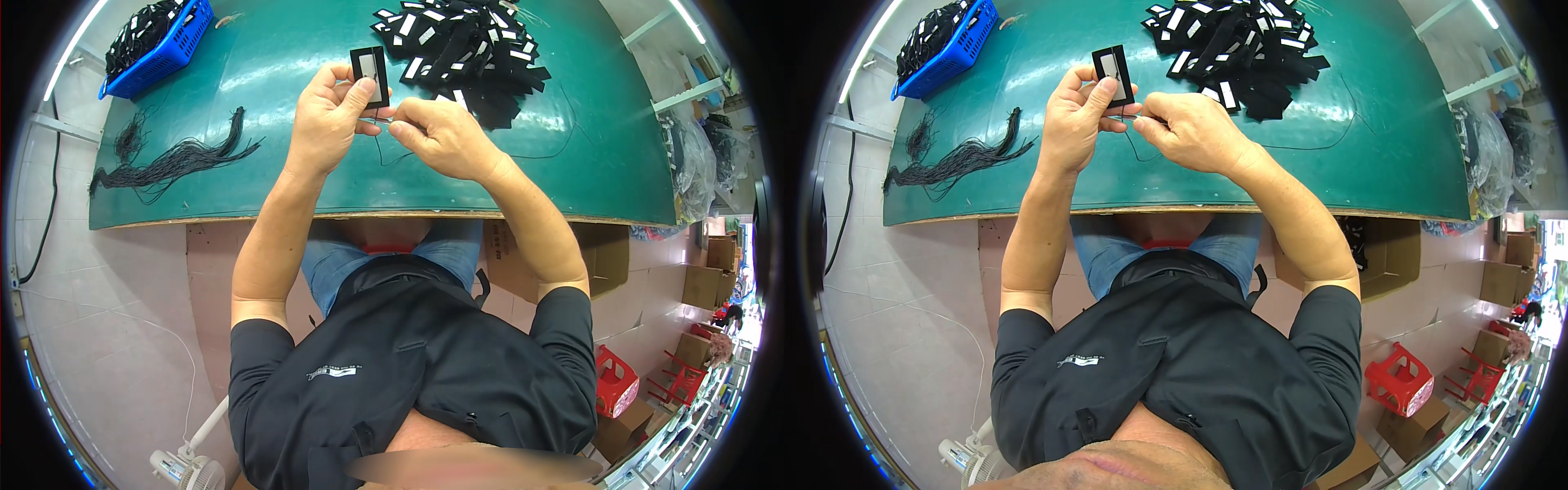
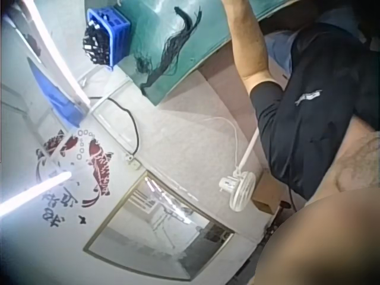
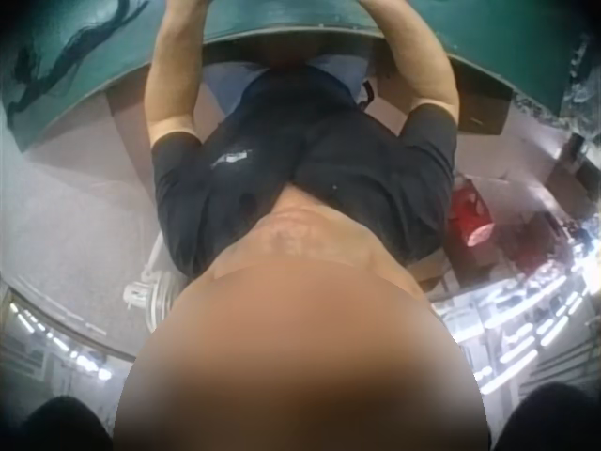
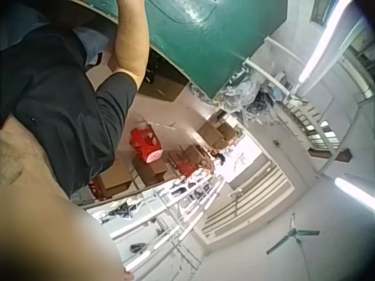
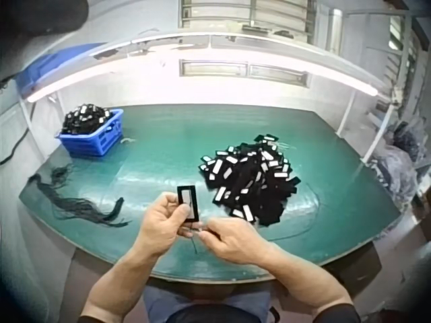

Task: Assembling small black plastic components by threading wires through them and measuring the resulting parts on a workbench.

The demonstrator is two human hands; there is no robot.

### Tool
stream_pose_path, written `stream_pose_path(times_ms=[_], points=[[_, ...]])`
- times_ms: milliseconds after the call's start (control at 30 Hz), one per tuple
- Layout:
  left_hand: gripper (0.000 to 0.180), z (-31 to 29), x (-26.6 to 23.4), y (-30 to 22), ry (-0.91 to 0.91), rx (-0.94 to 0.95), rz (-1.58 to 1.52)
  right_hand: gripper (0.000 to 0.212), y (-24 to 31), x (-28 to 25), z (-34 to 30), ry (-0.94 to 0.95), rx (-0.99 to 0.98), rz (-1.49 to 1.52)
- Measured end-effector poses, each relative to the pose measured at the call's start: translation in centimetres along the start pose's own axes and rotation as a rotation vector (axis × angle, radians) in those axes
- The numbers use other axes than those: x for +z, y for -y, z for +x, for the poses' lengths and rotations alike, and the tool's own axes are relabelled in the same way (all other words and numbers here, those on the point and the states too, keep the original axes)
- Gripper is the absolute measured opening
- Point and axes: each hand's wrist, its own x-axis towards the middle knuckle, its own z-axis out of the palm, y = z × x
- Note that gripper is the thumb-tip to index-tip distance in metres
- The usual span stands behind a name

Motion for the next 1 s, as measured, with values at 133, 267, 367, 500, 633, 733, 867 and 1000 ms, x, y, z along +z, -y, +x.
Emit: stream_pose_path(times_ms=[133, 267, 367, 500, 633, 733, 867, 1000], points=[[0.021, 0.0, 0.0, 0.1, -0.002, -0.003, -0.005, 0.025, 0.0, 0.0, -0.1, -0.007, 0.001, -0.004], [0.021, -0.1, 0.1, 0.1, -0.004, -0.004, -0.005, 0.024, -0.2, 0.1, -0.2, -0.003, 0.004, 0.008], [0.022, 0.0, 0.1, 0.2, -0.005, -0.008, -0.001, 0.023, -0.4, 0.1, -0.3, -0.006, 0.005, 0.037], [0.022, 0.2, 0.0, 0.4, -0.008, -0.016, -0.003, 0.021, -0.4, 0.0, -0.5, 0.012, 0.008, 0.003], [0.023, 0.1, -0.6, 0.4, -0.027, -0.029, 0.054, 0.02, -1.2, 0.5, -1.5, -0.004, 0.022, 0.015], [0.022, -0.2, -1.5, 1.1, -0.049, -0.081, 0.129, 0.02, -3.3, 0.8, -3.3, -0.06, 0.104, 0.074], [0.016, -0.5, -3.8, 3.0, -0.05, 0.206, 0.775, 0.018, -5.9, 1.2, -6.6, -0.126, 0.195, 0.03], [0.016, -0.3, -6.9, 5.0, -0.059, 0.486, 1.073, 0.015, -7.1, 2.0, -9.6, -0.273, 0.259, 0.05]])
